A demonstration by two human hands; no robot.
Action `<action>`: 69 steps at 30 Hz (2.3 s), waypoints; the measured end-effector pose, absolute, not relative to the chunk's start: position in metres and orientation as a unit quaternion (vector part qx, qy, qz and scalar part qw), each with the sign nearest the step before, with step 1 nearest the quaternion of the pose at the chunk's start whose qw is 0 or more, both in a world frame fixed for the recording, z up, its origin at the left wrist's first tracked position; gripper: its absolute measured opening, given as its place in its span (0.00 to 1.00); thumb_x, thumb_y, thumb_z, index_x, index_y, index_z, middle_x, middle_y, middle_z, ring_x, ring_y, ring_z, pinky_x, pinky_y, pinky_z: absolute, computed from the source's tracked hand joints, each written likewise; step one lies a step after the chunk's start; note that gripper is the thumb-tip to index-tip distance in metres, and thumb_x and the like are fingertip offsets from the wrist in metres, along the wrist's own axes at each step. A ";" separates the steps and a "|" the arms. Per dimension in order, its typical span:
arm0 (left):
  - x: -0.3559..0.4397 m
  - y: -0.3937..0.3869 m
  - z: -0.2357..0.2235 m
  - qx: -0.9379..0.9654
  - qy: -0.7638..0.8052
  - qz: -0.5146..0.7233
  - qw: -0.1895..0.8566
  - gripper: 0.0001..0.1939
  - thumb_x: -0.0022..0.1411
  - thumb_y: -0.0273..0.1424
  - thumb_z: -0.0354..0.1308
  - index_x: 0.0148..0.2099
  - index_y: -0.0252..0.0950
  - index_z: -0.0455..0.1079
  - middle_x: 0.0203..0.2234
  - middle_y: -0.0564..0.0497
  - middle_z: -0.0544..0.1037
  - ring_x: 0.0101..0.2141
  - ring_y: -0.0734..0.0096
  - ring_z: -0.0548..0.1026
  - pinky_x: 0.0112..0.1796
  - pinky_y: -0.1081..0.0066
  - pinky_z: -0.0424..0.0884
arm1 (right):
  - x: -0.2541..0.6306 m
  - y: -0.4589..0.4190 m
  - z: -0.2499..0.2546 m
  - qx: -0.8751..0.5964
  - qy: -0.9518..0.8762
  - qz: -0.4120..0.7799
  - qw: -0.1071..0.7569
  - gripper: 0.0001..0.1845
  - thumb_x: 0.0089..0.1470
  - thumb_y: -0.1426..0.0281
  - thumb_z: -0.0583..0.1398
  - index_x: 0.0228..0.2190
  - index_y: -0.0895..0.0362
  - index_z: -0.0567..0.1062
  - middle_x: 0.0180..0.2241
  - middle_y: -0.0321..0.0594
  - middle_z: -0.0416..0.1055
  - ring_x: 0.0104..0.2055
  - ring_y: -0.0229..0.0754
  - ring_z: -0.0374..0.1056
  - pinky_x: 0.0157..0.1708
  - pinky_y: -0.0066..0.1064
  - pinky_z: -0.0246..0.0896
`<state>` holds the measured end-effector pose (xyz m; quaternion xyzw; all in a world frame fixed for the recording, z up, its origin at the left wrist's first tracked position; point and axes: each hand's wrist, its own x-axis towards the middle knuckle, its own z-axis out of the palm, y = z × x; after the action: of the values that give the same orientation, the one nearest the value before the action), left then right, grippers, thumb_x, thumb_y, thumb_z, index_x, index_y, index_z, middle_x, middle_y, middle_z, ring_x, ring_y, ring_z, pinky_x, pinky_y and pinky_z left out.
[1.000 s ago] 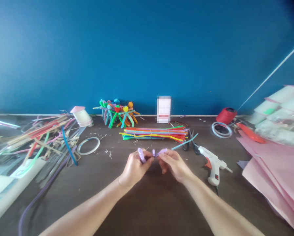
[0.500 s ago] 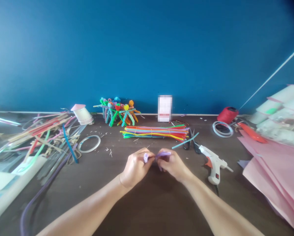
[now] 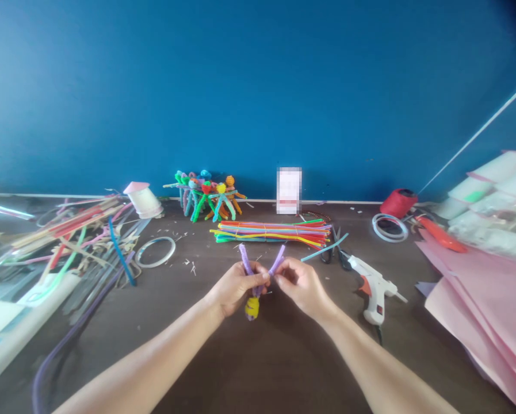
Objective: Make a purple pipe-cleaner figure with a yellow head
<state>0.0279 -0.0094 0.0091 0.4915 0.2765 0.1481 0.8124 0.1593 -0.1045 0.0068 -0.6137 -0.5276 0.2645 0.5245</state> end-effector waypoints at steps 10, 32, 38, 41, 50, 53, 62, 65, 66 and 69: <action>0.025 -0.006 0.007 0.418 0.263 0.114 0.862 0.10 0.41 0.28 0.65 0.24 0.31 0.66 0.15 0.53 0.71 0.17 0.81 0.68 0.19 0.80 0.61 | 0.161 -0.103 0.006 -0.643 -0.491 0.275 0.520 0.09 0.44 0.66 0.59 0.21 0.58 0.68 0.19 0.33 0.65 0.20 0.33 0.60 0.21 0.24 0.56; 0.028 -0.013 0.007 0.606 0.273 0.117 0.738 0.12 0.46 0.35 0.61 0.24 0.29 0.68 0.16 0.53 0.69 0.18 0.80 0.65 0.22 0.77 0.61 | 0.158 -0.106 0.011 -0.550 -0.502 0.344 0.572 0.06 0.48 0.68 0.57 0.28 0.57 0.73 0.28 0.36 0.63 0.26 0.34 0.62 0.25 0.26 0.58; 0.030 -0.013 0.009 0.634 0.297 0.165 0.694 0.12 0.47 0.35 0.60 0.26 0.30 0.68 0.16 0.53 0.68 0.18 0.79 0.65 0.22 0.77 0.61 | 0.159 -0.104 0.007 -0.560 -0.436 0.398 0.581 0.13 0.47 0.65 0.58 0.36 0.57 0.69 0.24 0.32 0.61 0.19 0.30 0.55 0.16 0.22 0.52; 0.030 -0.013 0.010 0.691 0.310 0.193 0.624 0.11 0.49 0.35 0.58 0.28 0.30 0.70 0.16 0.53 0.68 0.19 0.77 0.65 0.22 0.77 0.61 | 0.160 -0.103 0.004 -0.543 -0.394 0.425 0.607 0.12 0.47 0.63 0.57 0.33 0.58 0.67 0.20 0.29 0.58 0.15 0.27 0.51 0.13 0.21 0.49; 0.025 -0.015 0.007 0.835 0.272 0.252 0.407 0.07 0.53 0.30 0.53 0.28 0.35 0.71 0.21 0.52 0.70 0.24 0.75 0.65 0.28 0.75 0.62 | 0.156 -0.107 0.013 -0.530 -0.403 0.480 0.571 0.13 0.45 0.64 0.59 0.34 0.58 0.70 0.15 0.28 0.60 0.14 0.28 0.52 0.12 0.19 0.49; 0.026 -0.016 0.008 0.788 0.294 0.223 0.492 0.08 0.52 0.31 0.53 0.30 0.33 0.70 0.18 0.53 0.68 0.21 0.76 0.65 0.25 0.77 0.62 | 0.155 -0.108 0.014 -0.529 -0.415 0.484 0.560 0.11 0.45 0.64 0.59 0.30 0.59 0.71 0.15 0.28 0.59 0.14 0.27 0.52 0.12 0.20 0.50; 0.027 -0.021 0.010 0.789 0.301 0.268 0.464 0.06 0.51 0.31 0.55 0.29 0.34 0.70 0.22 0.51 0.72 0.25 0.73 0.68 0.29 0.75 0.63 | 0.155 -0.104 0.006 -0.564 -0.403 0.428 0.580 0.20 0.43 0.67 0.60 0.40 0.56 0.63 0.23 0.30 0.64 0.18 0.30 0.58 0.13 0.20 0.55; 0.028 -0.020 0.010 0.758 0.308 0.256 0.514 0.08 0.51 0.33 0.55 0.29 0.33 0.70 0.20 0.52 0.72 0.23 0.75 0.68 0.27 0.75 0.63 | 0.156 -0.103 0.005 -0.563 -0.418 0.433 0.566 0.16 0.44 0.69 0.59 0.37 0.56 0.63 0.23 0.31 0.63 0.19 0.30 0.59 0.14 0.21 0.57; 0.028 -0.020 0.010 0.741 0.310 0.246 0.542 0.08 0.51 0.33 0.56 0.29 0.33 0.70 0.19 0.52 0.71 0.22 0.75 0.67 0.25 0.76 0.63 | 0.156 -0.102 0.004 -0.567 -0.427 0.425 0.562 0.13 0.44 0.70 0.58 0.35 0.57 0.64 0.22 0.31 0.63 0.18 0.30 0.59 0.15 0.21 0.57; 0.030 -0.017 0.009 0.661 0.318 0.214 0.645 0.09 0.48 0.33 0.58 0.28 0.30 0.70 0.15 0.53 0.68 0.19 0.78 0.66 0.22 0.77 0.61 | 0.157 -0.102 0.005 -0.583 -0.453 0.388 0.552 0.04 0.45 0.71 0.56 0.28 0.58 0.67 0.19 0.31 0.62 0.18 0.30 0.57 0.16 0.22 0.56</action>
<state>0.0301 -0.0168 0.0089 0.6614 0.3178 0.2138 0.6449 0.1569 -0.1020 0.0052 -0.5829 -0.4530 0.3879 0.5518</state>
